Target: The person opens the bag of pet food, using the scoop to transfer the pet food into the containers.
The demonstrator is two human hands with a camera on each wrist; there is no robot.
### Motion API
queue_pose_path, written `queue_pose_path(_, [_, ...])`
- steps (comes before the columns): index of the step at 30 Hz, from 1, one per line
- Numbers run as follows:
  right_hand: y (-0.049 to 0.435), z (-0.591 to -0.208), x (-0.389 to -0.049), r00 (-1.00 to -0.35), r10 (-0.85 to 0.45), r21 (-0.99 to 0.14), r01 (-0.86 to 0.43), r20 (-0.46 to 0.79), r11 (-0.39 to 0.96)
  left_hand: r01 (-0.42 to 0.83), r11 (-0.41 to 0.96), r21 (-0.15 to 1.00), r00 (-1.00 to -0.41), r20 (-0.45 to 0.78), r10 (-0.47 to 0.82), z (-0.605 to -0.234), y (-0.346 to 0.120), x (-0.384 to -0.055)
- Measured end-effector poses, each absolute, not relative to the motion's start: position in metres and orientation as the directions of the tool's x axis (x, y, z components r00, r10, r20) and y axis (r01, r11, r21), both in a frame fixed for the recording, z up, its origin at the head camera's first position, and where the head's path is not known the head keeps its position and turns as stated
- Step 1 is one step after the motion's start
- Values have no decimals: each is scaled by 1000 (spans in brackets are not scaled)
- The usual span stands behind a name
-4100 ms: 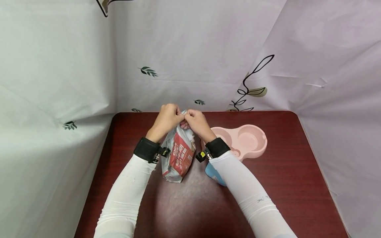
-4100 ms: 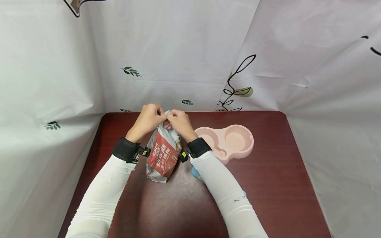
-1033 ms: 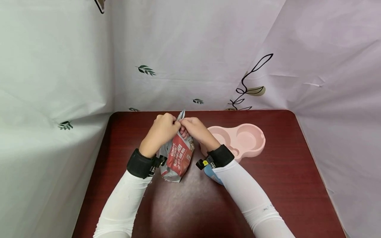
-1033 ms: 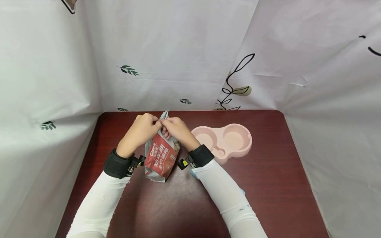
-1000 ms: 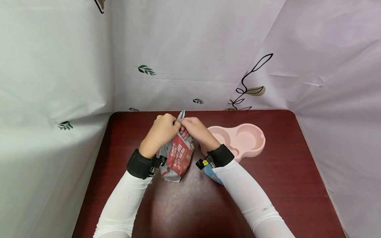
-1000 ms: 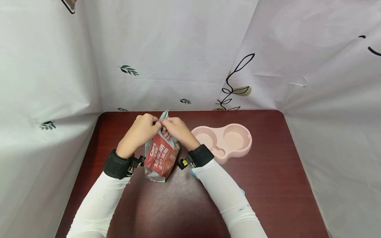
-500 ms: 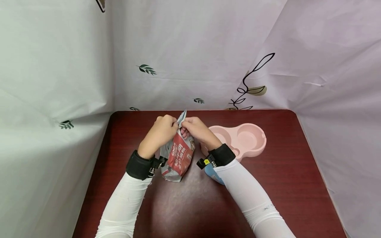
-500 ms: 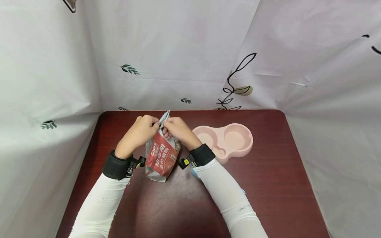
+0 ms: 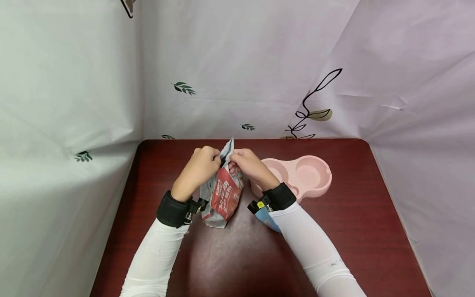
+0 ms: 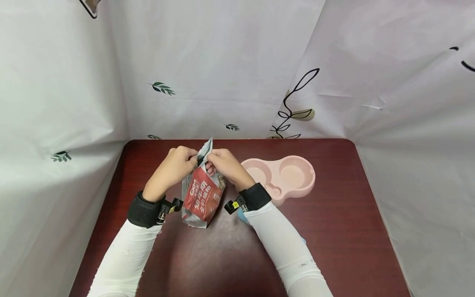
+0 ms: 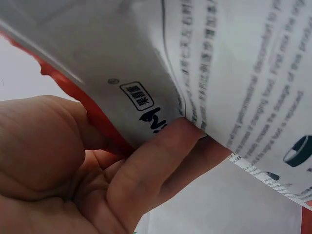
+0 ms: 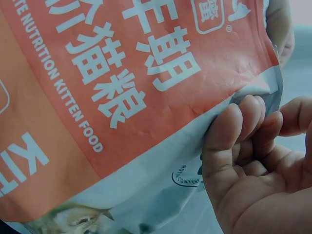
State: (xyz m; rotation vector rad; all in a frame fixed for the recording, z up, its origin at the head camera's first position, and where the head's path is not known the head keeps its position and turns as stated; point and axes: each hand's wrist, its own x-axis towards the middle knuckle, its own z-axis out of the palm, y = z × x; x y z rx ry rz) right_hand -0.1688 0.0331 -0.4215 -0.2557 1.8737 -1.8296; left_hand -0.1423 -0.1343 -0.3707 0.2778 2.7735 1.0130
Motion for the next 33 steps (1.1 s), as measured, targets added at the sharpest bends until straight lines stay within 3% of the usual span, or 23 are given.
queue_pose_path(10, [41,-421,-167,-859,-470,-977,209,-205,44,119,745,656,-976,-61,210,-371,-137,-139])
queue_pose_path(18, [39,-415,-162,-872,-444,-972,135,-208,190,71,750,658,-975,-113,191,-368,-129,-133])
queue_pose_path(24, [35,-410,-158,-844,-478,-951,110,-243,289,63,771,633,-972,-136,191,-366,-127,-130])
queue_pose_path(33, [37,-408,-156,-847,-482,-960,105,-223,260,50,771,634,-977,-128,168,-368,-130,-127])
